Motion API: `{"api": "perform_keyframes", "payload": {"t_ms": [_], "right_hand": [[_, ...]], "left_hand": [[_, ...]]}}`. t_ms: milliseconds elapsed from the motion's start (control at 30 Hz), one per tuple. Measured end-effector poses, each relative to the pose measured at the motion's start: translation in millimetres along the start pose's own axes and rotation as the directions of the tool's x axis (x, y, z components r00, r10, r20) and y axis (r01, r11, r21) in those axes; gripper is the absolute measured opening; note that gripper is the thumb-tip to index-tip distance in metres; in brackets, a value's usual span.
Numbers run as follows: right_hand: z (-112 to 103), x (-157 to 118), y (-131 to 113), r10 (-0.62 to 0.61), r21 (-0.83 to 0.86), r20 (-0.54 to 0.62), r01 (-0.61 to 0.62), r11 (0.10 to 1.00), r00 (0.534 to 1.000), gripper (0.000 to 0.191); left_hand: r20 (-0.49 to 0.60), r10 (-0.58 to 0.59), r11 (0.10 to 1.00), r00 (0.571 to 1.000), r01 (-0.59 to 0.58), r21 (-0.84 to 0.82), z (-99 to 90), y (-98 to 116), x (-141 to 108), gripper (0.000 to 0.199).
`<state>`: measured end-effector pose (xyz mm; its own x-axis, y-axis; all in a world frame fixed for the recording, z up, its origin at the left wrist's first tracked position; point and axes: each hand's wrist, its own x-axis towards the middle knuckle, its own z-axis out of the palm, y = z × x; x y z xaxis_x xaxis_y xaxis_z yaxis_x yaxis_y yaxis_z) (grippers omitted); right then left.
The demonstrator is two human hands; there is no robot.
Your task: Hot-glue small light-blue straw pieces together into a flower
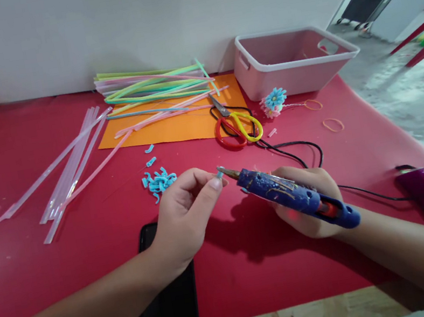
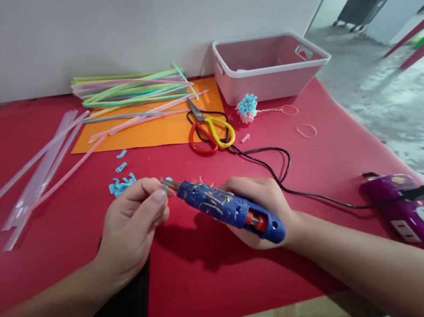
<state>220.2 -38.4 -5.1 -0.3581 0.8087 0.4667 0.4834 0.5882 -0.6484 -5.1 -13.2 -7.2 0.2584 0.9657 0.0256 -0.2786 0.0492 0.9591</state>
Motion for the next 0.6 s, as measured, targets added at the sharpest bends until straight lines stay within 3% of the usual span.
{"api": "perform_keyframes", "payload": {"t_ms": [600], "right_hand": [[-0.4, -0.7, -0.3, 0.03, 0.028, 0.01, -0.03, 0.999, 1.0, 0.014]], "left_hand": [[0.006, 0.011, 1.0, 1.0, -0.01, -0.014, -0.8, -0.9, 1.1, 0.015]]}}
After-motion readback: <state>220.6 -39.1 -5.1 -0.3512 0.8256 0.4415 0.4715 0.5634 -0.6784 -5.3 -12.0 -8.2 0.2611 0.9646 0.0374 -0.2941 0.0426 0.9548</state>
